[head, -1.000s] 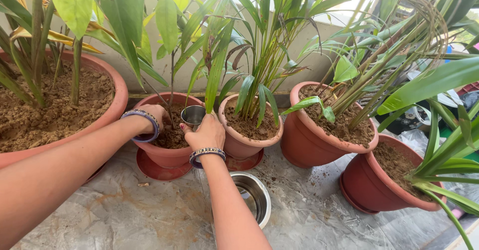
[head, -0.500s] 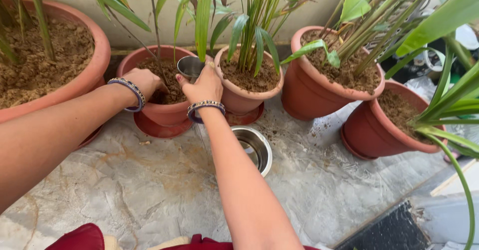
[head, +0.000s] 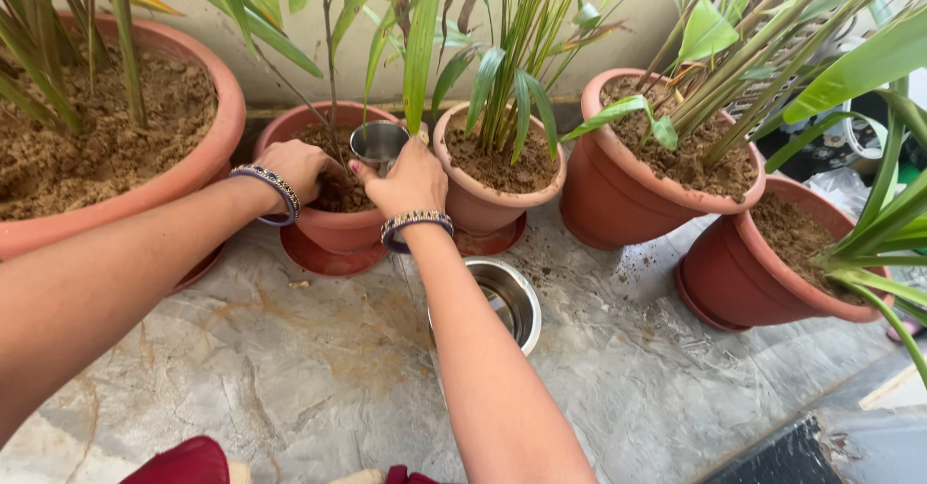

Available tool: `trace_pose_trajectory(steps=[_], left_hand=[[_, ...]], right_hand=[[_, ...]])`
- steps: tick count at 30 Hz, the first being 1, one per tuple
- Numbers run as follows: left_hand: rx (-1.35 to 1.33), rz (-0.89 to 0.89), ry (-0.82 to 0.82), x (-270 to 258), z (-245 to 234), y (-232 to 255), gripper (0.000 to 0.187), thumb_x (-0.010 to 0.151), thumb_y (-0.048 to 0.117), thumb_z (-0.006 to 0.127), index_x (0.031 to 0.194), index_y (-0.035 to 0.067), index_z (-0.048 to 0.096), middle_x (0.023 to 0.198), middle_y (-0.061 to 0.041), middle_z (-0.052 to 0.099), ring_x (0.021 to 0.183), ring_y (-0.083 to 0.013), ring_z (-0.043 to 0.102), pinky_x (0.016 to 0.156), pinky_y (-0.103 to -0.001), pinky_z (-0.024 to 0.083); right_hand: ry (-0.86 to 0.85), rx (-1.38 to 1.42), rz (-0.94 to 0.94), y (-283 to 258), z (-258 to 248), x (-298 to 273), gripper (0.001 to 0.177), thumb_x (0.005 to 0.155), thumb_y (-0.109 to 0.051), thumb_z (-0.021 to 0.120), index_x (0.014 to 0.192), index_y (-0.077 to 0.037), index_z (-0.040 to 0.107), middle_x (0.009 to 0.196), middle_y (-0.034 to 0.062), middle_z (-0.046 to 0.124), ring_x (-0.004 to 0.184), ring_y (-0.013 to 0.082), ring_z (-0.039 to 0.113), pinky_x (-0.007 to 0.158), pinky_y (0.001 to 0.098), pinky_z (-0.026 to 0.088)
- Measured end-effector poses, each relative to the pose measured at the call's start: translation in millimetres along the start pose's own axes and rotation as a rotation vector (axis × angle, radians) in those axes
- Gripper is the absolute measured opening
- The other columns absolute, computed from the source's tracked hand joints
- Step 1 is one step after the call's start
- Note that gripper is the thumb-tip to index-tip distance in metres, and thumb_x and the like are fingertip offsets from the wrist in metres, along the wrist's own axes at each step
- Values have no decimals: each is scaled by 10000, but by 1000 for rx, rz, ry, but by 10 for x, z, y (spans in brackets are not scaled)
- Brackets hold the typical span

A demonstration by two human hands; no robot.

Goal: The person waters several potted plants on a tiled balcony using a small metal cup. They scoop water from a larger metal bowl and pour it into the soil of each pot, moving sequentially from one plant to the next.

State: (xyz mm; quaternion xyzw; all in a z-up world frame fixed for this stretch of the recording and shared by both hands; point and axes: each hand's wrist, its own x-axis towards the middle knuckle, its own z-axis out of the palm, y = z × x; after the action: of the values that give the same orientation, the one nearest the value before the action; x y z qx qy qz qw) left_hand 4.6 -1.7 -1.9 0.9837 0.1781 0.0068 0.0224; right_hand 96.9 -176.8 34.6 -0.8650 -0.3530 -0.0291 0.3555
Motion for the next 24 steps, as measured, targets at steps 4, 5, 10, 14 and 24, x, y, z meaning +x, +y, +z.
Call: trace_pose_trajectory(steps=[4, 5, 10, 14, 24], left_hand=[[-18, -23, -120, 50, -54, 92, 396, 909, 457, 647, 1281, 327, 686, 1176, -104, 729, 1088, -336, 694, 955, -476, 549], [9, -24, -166, 70, -49, 146, 418, 909, 484, 649, 1287, 310, 678, 1198, -102, 723, 1108, -334, 691, 968, -471, 549], [24, -86, -227, 110, 18, 145, 429, 892, 507, 680, 1226, 240, 712, 1176, -142, 736, 1118, -350, 704, 982, -458, 563], [86, -30, -111, 175, 156, 45, 274, 884, 346, 695, 1085, 175, 765, 1058, -167, 766, 1026, -353, 746, 925, -456, 600], [1, -22, 41, 60, 107, 36, 313, 812, 81, 651, 1062, 225, 773, 1004, -173, 765, 991, -360, 737, 892, -474, 598]], right_hand=[[76, 61, -81, 20, -2, -53, 773, 671, -489, 877, 1238, -34, 617, 1108, 213, 694, 1076, 396, 670, 924, 478, 536], [80, 92, -98, 29, 5, -89, 808, 663, -479, 863, 1303, -57, 607, 1167, 209, 688, 1133, 389, 657, 964, 476, 527], [200, -20, -252, 10, 28, -152, 793, 639, -496, 905, 1272, -95, 647, 1450, 207, 517, 1511, 396, 246, 1237, 576, 176], [147, -22, -199, -38, -28, -190, 799, 628, -499, 897, 1294, -127, 661, 1506, 156, 501, 1570, 374, 130, 1204, 667, 79], [63, -113, -191, -115, -188, -186, 853, 621, -530, 895, 1318, -112, 635, 1500, 122, 475, 1573, 356, 75, 1206, 709, 30]])
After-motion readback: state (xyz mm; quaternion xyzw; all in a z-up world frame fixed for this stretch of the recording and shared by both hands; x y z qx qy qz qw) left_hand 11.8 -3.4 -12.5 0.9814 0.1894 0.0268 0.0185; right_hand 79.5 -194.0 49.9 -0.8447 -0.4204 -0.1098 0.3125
